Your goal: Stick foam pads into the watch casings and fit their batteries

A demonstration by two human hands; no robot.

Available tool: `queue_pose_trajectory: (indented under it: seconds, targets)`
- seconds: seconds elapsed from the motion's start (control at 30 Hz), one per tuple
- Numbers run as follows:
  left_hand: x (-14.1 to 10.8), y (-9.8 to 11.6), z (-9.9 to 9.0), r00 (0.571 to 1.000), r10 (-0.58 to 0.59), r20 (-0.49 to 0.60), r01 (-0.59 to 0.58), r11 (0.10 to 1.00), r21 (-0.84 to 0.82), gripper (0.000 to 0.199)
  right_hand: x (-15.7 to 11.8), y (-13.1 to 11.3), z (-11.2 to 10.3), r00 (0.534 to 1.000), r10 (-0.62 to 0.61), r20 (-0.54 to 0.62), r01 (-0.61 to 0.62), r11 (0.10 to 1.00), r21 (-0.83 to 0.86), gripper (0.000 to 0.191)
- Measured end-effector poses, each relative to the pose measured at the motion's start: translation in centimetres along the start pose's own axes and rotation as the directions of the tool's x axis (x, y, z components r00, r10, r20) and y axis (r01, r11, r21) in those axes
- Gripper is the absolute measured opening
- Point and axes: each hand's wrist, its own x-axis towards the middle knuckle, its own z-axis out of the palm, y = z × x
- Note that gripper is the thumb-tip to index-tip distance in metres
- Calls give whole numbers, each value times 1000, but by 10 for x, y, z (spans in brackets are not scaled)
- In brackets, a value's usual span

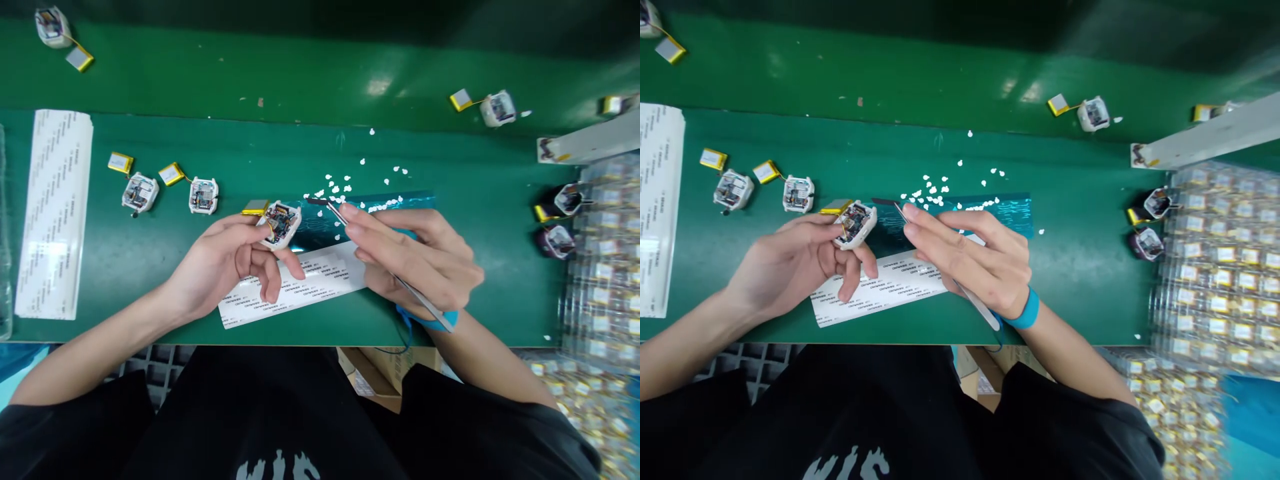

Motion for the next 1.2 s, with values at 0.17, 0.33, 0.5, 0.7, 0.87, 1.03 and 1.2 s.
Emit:
queue_pose_trajectory:
  seconds: [0.17, 0.33, 0.5, 0.7, 0.87, 1.03, 1.2]
  targets:
    - [-5, 5, -2, 996, 87, 4, -87, 989, 117, 23, 8, -8, -5, 965, -257, 46, 261, 948, -181, 58]
    - [-4, 7, -4, 995, 66, 75, -77, 987, 143, 32, 11, -14, -6, 953, -296, 59, 302, 930, -211, 53]
    - [-1, 2, -5, 991, 129, -36, -110, 936, 334, 32, 11, -14, -5, 956, -284, 68, 292, 931, -221, 51]
    - [1, 1, -14, 893, 444, -82, -265, 663, 700, 19, 16, -19, -2, 934, -349, 79, 357, 906, -226, 21]
    - [4, 1, -17, 829, 557, -54, -323, 554, 768, 7, 21, -24, -2, 896, -417, 152, 440, 880, -181, 10]
    - [9, -9, -14, 822, 500, -272, -357, 825, 439, 12, 21, -26, -3, 891, -410, 194, 443, 879, -178, 14]
    - [10, -12, -9, 839, 418, -349, -304, 892, 336, 31, 19, -26, -2, 901, -380, 207, 420, 883, -209, 15]
